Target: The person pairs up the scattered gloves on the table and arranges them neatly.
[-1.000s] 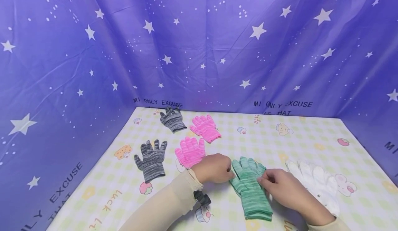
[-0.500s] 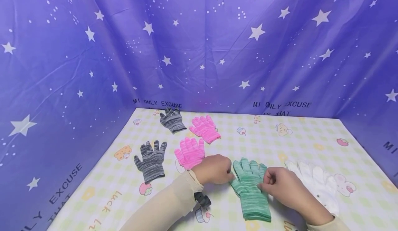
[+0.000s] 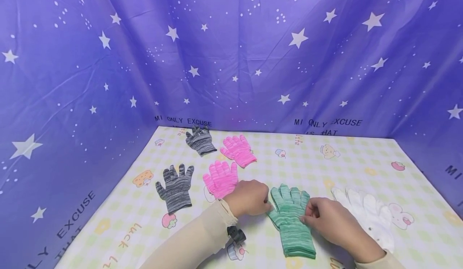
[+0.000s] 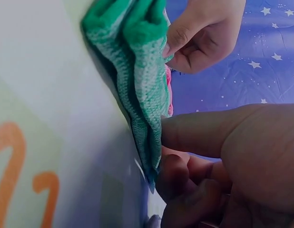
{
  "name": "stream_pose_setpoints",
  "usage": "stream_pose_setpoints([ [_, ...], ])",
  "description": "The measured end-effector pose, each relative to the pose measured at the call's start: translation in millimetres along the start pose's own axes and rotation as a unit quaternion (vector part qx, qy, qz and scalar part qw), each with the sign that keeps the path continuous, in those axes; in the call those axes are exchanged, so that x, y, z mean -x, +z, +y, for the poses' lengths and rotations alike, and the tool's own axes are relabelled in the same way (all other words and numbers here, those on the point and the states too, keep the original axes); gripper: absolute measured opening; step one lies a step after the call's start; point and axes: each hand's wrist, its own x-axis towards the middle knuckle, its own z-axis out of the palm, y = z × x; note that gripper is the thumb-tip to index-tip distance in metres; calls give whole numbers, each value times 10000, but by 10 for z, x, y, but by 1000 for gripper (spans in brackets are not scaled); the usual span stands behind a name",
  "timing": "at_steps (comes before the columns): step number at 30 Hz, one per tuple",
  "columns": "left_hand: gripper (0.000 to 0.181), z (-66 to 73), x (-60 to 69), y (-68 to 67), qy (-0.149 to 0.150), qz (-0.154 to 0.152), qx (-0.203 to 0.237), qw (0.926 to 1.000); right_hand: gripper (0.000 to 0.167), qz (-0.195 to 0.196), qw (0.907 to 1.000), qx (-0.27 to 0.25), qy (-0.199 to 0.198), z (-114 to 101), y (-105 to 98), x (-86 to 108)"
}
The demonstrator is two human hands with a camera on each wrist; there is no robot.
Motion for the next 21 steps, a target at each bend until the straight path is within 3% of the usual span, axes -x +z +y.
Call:
stream_pose_setpoints([
  [4,28,32,5,-8,61,246,-382,9989,24,22,9999,122,22,-15,-7,0],
  [7,23,104,28,-17,361,620,-741,9947,18,113,9998,126,-82,-39,-37,27],
  [11,22,237,84,-45,961,1039,-1042,9844,20,233,9959,-179,-856,-58,-83,77],
  [14,26,321,141,-61,1284,975,-1102,9807,36,131,9846,-345,-1711,-45,-79,105],
  [16,29,354,170,-57,1385,828,-1143,9803,44,-38,9780,-332,-2060,-36,-64,110],
  [21,36,362,198,-16,1354,416,-1306,9813,55,-446,9742,-222,-2203,-41,-25,90],
])
